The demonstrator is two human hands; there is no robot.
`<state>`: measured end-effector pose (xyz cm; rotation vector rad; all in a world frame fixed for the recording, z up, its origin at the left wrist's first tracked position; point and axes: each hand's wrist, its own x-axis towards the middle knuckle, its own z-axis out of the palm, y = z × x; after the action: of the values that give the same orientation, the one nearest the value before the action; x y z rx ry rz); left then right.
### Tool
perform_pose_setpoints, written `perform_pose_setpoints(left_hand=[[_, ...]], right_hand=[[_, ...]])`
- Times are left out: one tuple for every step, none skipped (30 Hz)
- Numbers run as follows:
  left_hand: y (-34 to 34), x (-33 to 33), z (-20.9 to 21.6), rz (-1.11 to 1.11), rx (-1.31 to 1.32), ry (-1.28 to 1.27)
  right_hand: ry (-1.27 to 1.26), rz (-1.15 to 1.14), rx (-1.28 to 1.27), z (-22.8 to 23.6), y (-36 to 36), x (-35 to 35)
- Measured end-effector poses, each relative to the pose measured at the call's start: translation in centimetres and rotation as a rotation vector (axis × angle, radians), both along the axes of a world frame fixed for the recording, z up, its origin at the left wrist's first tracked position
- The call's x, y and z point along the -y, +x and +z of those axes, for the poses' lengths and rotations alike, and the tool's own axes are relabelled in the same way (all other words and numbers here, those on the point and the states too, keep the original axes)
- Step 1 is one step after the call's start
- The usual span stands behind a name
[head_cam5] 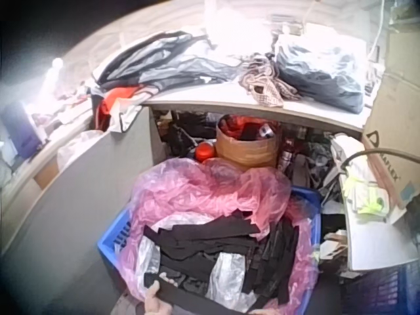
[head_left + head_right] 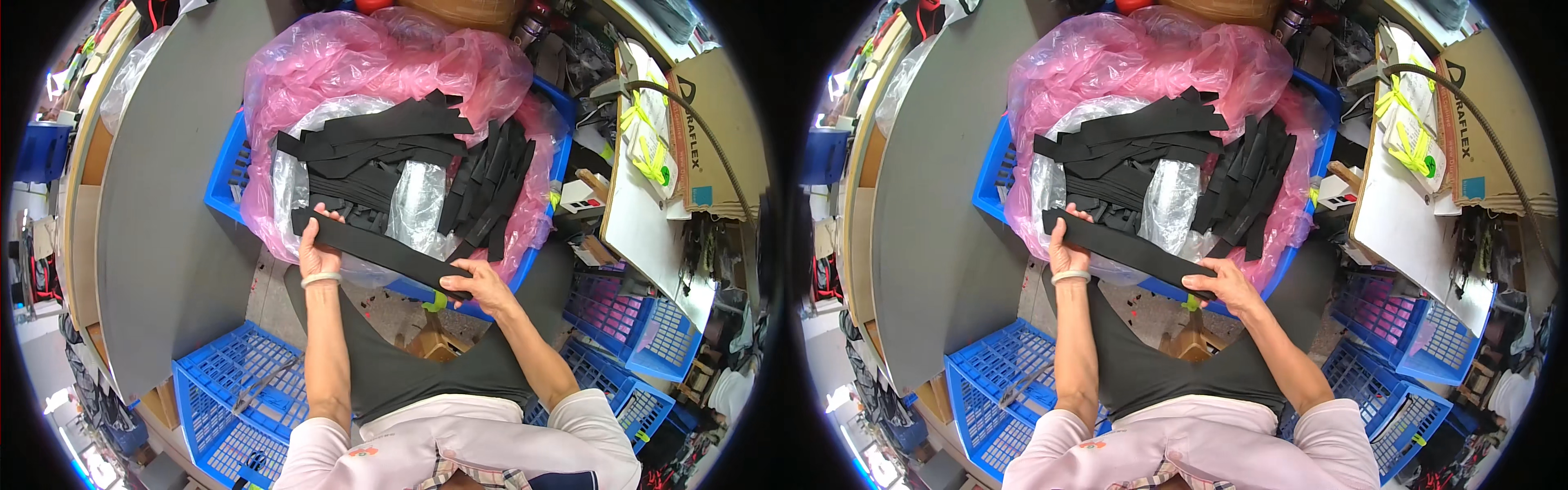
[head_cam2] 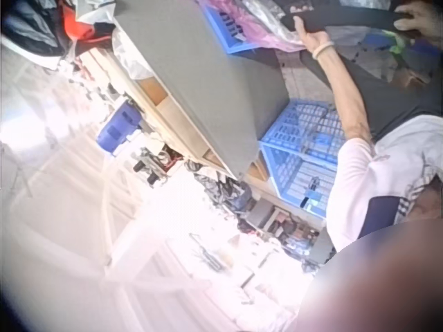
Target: Organizing and stacking black fabric pieces from a bin.
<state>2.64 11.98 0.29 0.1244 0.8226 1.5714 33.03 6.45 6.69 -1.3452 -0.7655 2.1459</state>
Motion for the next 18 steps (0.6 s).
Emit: perform_pose_setpoints(left_hand=[[0.3,0.0,1.4,-0.011,-0.011,0.109],[0.9,-0.2,3.6,-0.027,-0.019,0.217],[1.4,-0.3,5.5,-0.074,-0.052,0.346],[2.2,-0.1,6.6,-0.085,-0.021,0.377],[2.4,0.5,6.0,-0.220,0.012,0.449],[3.0,1.1,4.9,-0.358,0.044,0.518],[4.7,2.2,4.1,-0.380,0.170,0.459],[6.5,3.1,3.6,-0.405,0.300,0.397],[7.2,3.4,3.8,-0.326,0.323,0.391],[6.2,3.5,2.9,-0.320,0.322,0.390],[5.1,3.6,1.5,-0.251,0.347,0.370],[3.8,4.0,0.1,-0.179,0.370,0.351],[4.0,3.7,0.5,-0.132,0.372,0.253],[3.3,3.3,0.5,-0.119,0.388,0.231],[2.3,2.9,0.5,-0.119,0.396,0.263],[1.1,2.6,0.8,-0.114,0.396,0.291],[0.4,2.2,1.3,-0.110,0.352,0.260],[0.5,1.8,2.2,-0.106,0.362,0.257]], right_hand=[[0.009,-0.014,-0.005,0.6,0.4,0.5],[0.004,-0.017,0.003,1.5,0.8,1.0],[-0.050,-0.063,-0.076,2.5,1.0,1.4],[-0.100,-0.105,-0.161,3.2,0.8,1.8],[-0.116,-0.100,-0.223,3.3,-0.1,1.8],[-0.148,-0.096,-0.230,3.7,-1.3,1.8],[-0.135,-0.065,-0.175,3.1,-2.0,1.8],[-0.122,-0.038,-0.115,2.4,-2.5,1.7],[-0.088,0.001,-0.017,2.0,-2.8,1.7],[-0.090,0.006,-0.017,2.2,-3.8,1.7],[-0.063,0.056,0.033,2.6,-4.6,1.5],[-0.035,0.108,0.081,2.9,-5.3,1.3],[0.017,0.253,0.057,2.0,-4.9,0.5],[0.197,0.338,0.137,1.1,-4.9,-0.9],[0.378,0.428,0.213,-0.1,-5.1,-2.9],[0.558,0.385,0.344,-1.2,-6.4,-5.3],[0.912,0.307,0.558,-2.4,-7.2,-8.1],[1.092,0.175,0.647,-3.7,-8.2,-10.3]])
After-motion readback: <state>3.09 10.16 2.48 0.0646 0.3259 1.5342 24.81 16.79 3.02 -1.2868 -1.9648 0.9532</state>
